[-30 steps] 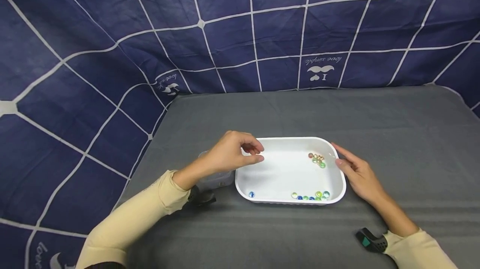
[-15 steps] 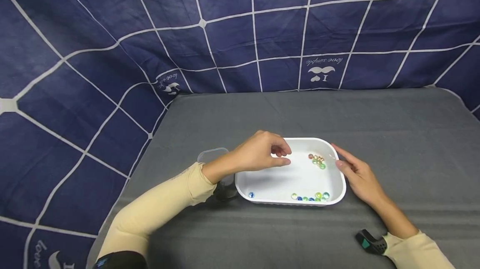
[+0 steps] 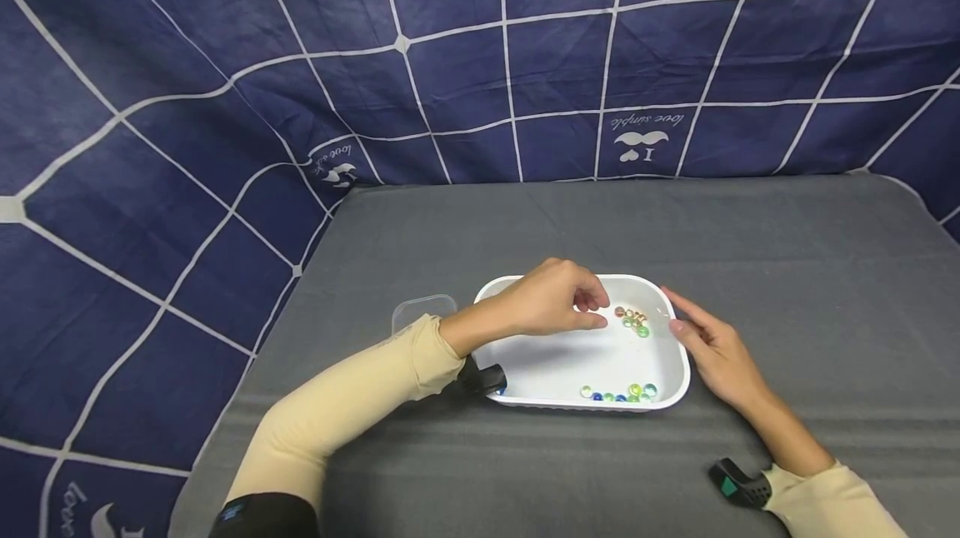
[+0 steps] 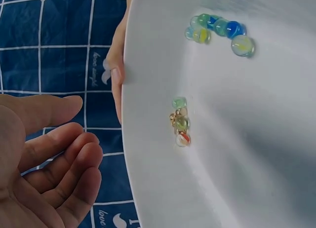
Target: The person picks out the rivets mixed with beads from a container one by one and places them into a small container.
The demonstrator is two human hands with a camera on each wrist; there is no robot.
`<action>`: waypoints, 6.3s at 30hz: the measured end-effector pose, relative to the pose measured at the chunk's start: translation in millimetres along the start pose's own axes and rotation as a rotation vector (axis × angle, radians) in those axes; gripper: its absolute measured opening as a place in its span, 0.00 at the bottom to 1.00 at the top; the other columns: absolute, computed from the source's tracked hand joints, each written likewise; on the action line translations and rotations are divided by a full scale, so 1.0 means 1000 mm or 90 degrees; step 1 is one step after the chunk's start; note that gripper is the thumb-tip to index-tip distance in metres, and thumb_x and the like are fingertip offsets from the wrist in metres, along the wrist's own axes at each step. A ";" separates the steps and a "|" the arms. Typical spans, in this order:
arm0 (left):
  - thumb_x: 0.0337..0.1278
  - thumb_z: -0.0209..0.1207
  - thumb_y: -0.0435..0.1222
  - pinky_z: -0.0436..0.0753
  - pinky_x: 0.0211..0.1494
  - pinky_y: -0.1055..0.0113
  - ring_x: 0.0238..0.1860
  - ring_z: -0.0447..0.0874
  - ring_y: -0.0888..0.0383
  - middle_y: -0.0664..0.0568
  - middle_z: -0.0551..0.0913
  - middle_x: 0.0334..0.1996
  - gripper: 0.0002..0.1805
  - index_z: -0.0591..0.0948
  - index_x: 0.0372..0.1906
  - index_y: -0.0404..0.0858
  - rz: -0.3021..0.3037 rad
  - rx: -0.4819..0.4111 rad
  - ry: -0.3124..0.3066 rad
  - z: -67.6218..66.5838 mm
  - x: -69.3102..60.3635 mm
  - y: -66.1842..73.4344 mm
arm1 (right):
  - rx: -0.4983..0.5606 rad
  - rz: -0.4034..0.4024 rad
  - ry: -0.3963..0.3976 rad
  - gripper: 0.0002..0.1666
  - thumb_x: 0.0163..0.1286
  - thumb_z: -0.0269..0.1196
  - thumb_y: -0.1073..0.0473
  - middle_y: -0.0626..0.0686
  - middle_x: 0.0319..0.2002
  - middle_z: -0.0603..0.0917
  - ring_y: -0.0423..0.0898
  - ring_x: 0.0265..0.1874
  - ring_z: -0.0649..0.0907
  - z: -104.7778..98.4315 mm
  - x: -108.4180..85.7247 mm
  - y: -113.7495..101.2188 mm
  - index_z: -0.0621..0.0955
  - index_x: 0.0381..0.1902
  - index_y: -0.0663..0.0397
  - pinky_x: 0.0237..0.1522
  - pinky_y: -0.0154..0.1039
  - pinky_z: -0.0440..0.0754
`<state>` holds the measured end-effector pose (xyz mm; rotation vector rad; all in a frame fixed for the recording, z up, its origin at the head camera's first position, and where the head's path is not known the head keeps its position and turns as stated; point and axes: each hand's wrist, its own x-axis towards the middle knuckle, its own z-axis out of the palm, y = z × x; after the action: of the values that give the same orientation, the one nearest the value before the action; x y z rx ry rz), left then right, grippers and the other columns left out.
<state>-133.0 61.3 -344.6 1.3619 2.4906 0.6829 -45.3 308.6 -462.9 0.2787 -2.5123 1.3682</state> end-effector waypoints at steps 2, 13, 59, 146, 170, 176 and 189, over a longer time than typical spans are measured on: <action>0.57 0.69 0.38 0.71 0.38 0.86 0.31 0.76 0.74 0.63 0.83 0.28 0.08 0.88 0.39 0.40 0.000 0.002 -0.004 0.001 0.004 0.001 | -0.004 0.003 0.001 0.26 0.75 0.54 0.66 0.22 0.48 0.75 0.24 0.39 0.78 0.000 0.000 0.000 0.71 0.69 0.60 0.35 0.21 0.75; 0.55 0.70 0.39 0.71 0.37 0.85 0.30 0.76 0.74 0.62 0.83 0.28 0.11 0.88 0.42 0.39 -0.006 -0.004 -0.014 0.008 0.028 0.000 | 0.010 -0.010 -0.004 0.26 0.75 0.53 0.67 0.22 0.49 0.76 0.23 0.41 0.78 0.000 0.000 0.000 0.70 0.69 0.61 0.37 0.20 0.75; 0.58 0.68 0.36 0.73 0.40 0.85 0.33 0.79 0.72 0.59 0.85 0.32 0.11 0.87 0.44 0.37 0.100 -0.021 -0.172 0.038 0.074 -0.020 | 0.045 0.004 -0.009 0.27 0.73 0.54 0.71 0.29 0.42 0.82 0.29 0.36 0.81 0.000 0.001 0.005 0.70 0.70 0.61 0.33 0.24 0.76; 0.62 0.65 0.36 0.68 0.34 0.80 0.28 0.70 0.69 0.61 0.78 0.27 0.03 0.82 0.33 0.43 0.126 0.144 -0.189 0.053 0.063 -0.016 | 0.055 -0.026 0.004 0.28 0.72 0.53 0.73 0.29 0.47 0.80 0.29 0.37 0.81 -0.001 0.003 0.004 0.70 0.69 0.62 0.33 0.23 0.77; 0.64 0.63 0.37 0.68 0.36 0.80 0.30 0.71 0.69 0.59 0.79 0.29 0.04 0.85 0.38 0.41 0.122 0.111 -0.179 0.034 0.046 -0.003 | 0.035 -0.021 0.008 0.27 0.73 0.54 0.72 0.29 0.45 0.81 0.28 0.37 0.81 0.001 0.001 0.005 0.71 0.69 0.62 0.34 0.22 0.75; 0.64 0.64 0.36 0.69 0.37 0.82 0.31 0.73 0.70 0.60 0.80 0.30 0.04 0.85 0.39 0.41 0.115 0.094 -0.169 0.028 0.037 -0.003 | 0.037 -0.018 0.004 0.27 0.73 0.54 0.71 0.28 0.47 0.80 0.27 0.39 0.80 0.001 -0.001 0.003 0.71 0.69 0.62 0.35 0.21 0.75; 0.62 0.66 0.35 0.70 0.40 0.84 0.33 0.75 0.71 0.59 0.82 0.32 0.04 0.86 0.39 0.40 0.120 0.050 -0.120 0.014 0.006 -0.015 | 0.014 -0.018 0.002 0.26 0.74 0.54 0.69 0.25 0.52 0.74 0.23 0.43 0.77 0.002 0.000 0.002 0.70 0.69 0.63 0.40 0.18 0.73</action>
<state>-141.5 63.2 -364.5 1.6247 2.2840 0.4700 -45.8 308.3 -465.6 0.3160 -2.4820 1.3856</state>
